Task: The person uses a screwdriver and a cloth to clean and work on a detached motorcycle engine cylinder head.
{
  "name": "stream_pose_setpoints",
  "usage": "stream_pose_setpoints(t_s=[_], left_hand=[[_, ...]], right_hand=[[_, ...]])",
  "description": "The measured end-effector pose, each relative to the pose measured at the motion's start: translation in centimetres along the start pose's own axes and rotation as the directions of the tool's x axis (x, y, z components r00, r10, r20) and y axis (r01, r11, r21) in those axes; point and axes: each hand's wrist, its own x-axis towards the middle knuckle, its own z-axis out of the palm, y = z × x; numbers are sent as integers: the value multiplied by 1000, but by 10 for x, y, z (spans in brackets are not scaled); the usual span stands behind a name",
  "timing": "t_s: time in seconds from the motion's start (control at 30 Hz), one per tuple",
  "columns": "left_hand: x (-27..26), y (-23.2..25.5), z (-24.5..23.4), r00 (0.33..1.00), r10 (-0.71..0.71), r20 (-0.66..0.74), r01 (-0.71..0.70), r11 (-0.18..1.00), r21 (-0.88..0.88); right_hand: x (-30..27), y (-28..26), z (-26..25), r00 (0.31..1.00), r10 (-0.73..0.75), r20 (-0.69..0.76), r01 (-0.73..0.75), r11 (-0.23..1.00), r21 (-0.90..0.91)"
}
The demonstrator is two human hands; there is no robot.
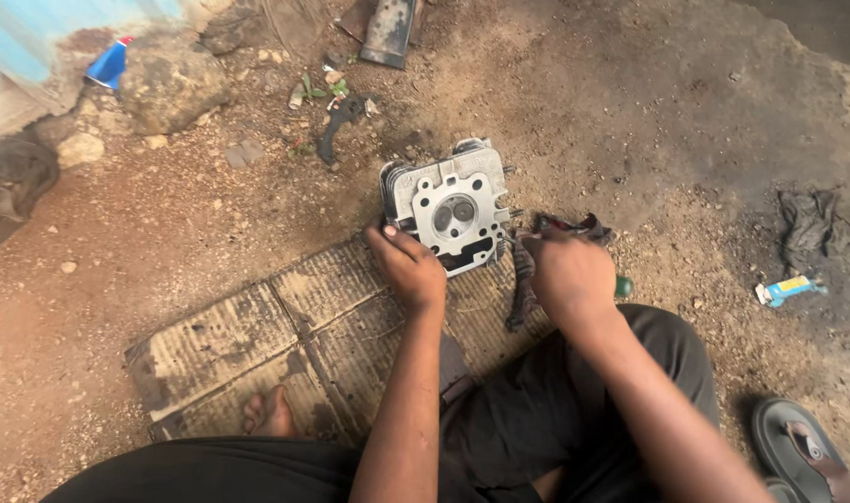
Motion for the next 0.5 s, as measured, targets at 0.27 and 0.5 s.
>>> stream_pose_setpoints(t_s=[0.27, 0.5], left_hand=[[1, -5, 2, 998, 53, -37, -53, 999, -5], [2, -7, 7, 998, 30, -53, -29, 1000, 9]], right_hand=[[94, -7, -42, 691, -318, 650, 592, 765, -255], [155, -2, -62, 551, -488, 677, 749, 647, -143]])
